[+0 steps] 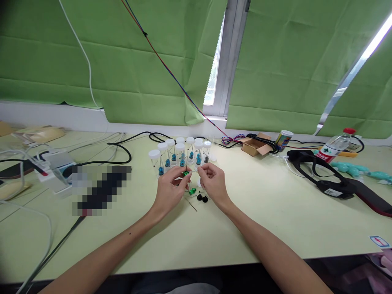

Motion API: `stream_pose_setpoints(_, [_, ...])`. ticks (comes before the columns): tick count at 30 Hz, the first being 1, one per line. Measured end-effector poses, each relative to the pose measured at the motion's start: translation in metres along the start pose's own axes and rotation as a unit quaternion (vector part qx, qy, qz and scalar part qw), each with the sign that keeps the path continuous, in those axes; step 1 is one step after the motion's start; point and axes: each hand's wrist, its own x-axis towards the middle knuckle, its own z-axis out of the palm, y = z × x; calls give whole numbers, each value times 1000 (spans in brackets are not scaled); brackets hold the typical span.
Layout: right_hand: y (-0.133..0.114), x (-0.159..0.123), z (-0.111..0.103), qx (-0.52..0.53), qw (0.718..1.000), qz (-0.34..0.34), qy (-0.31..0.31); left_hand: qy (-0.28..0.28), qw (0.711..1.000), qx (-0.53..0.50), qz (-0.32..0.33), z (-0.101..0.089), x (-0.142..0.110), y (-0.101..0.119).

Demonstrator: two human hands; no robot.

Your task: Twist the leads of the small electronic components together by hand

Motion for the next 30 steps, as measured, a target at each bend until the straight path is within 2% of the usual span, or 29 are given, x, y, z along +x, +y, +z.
stream_pose_setpoints(6, [1,-2,1,8,1000,2,8,-7,1000,0,-20,0,1,0])
stream_pose_setpoints(13, [-3,-5,2,3,1000,-23,-7,-31,991,-82,-99,-2,6,0])
stream_pose_setpoints(21, [-1,-5,3,17,999,-25,-27,-30,969,-173,-175,-5,8,0])
stream_pose_setpoints(30, [2,-4,0,-30,999,-43,-11,-29,960,-199,-194,-4,8,1])
